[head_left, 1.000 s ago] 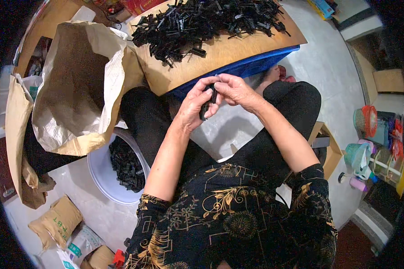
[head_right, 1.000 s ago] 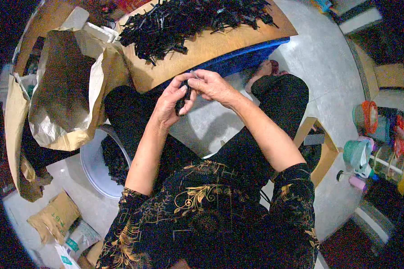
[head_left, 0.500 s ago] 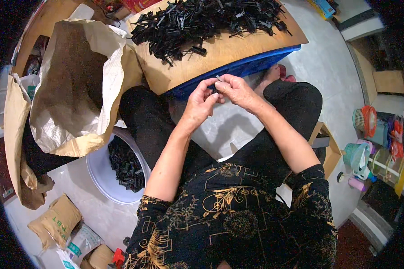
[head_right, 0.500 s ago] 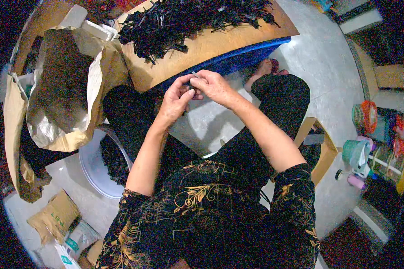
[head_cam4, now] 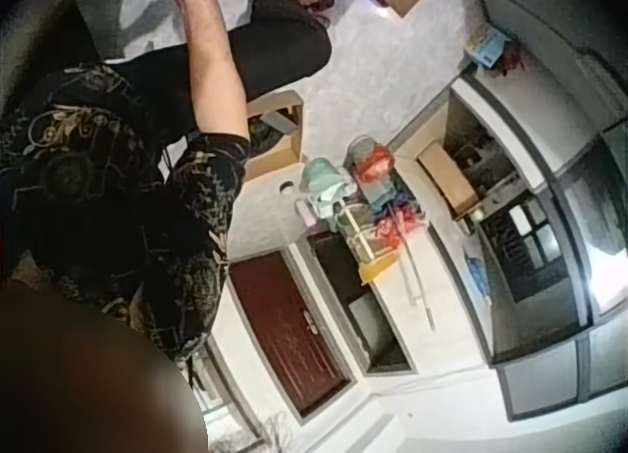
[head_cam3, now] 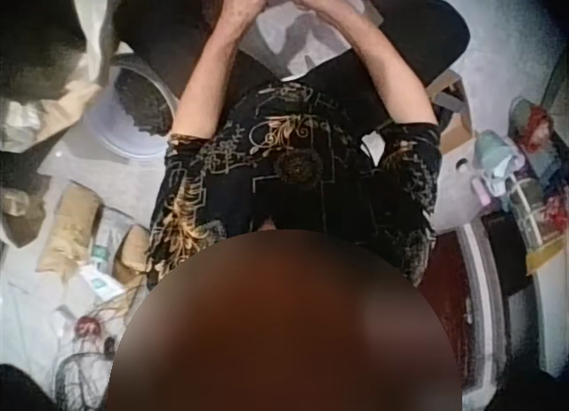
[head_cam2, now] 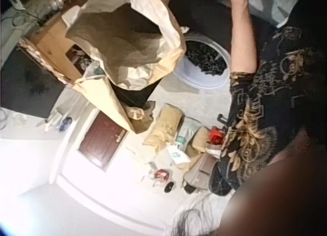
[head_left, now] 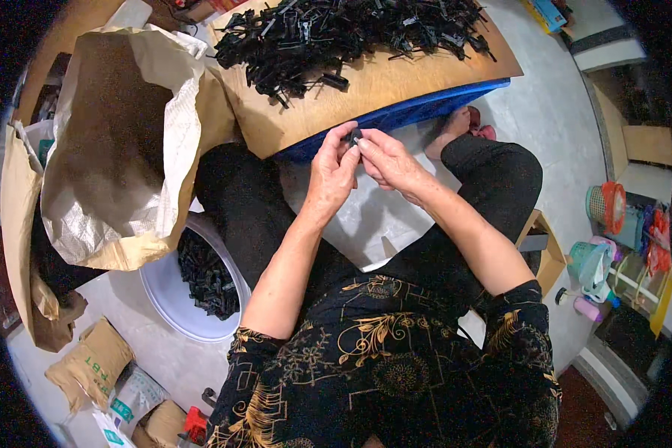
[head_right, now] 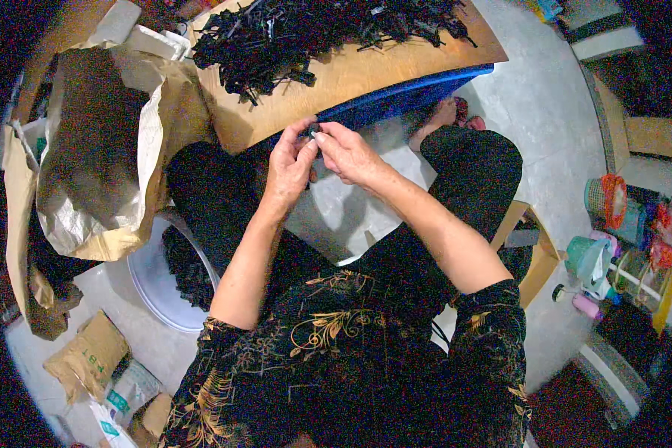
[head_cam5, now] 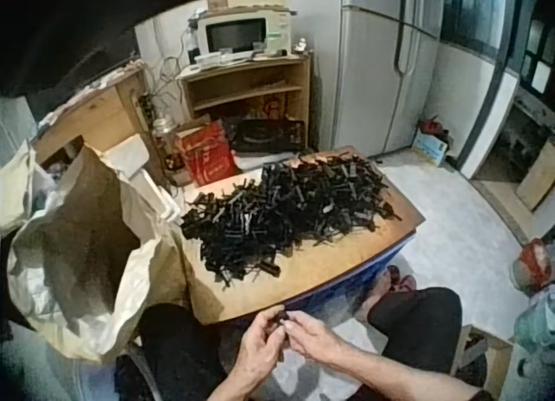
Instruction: The person is sorting small black plastic components and placing them into a white plastic bag.
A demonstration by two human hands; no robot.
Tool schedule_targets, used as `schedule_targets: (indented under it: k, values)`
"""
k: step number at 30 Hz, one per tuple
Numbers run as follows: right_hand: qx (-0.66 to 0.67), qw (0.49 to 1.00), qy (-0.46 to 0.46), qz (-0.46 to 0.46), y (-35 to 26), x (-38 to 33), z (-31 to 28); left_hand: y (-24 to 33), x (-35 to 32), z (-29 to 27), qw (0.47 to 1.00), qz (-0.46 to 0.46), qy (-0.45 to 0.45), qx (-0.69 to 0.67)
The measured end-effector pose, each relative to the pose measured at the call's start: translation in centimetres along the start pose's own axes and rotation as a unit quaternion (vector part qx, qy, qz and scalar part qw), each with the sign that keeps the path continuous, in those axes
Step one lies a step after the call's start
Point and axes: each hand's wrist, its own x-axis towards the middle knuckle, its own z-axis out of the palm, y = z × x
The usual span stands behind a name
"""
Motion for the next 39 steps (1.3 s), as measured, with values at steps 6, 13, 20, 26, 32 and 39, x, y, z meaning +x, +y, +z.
schedule_targets:
  k: [6,13,20,26,32,39]
  values:
    - [0.027,1.0,-0.008,0.004,-0.1,0.1,0.0,0.0,0.0,0.2,1.0,-0.004,0.005,-0.009]
    - [0.042,0.998,0.008,0.034,-0.2,0.9,0.4,-1.3,0.4,0.2,0.996,0.046,0.051,0.049]
    - [0.014,0.999,-0.01,0.031,-1.3,2.2,0.5,-0.2,1.1,-0.2,0.996,-0.026,0.082,-0.023]
    - [0.014,0.999,-0.013,0.027,-1.7,1.4,0.6,-0.2,0.6,-0.5,0.994,-0.033,0.057,-0.082]
    - [-0.044,0.999,-0.016,-0.011,-1.1,1.8,0.5,-0.1,0.6,-0.6,0.995,-0.032,0.049,-0.078]
    - [-0.088,0.994,0.007,-0.056,0.0,2.4,0.2,-1.3,0.8,-0.2,0.996,0.034,0.076,0.008]
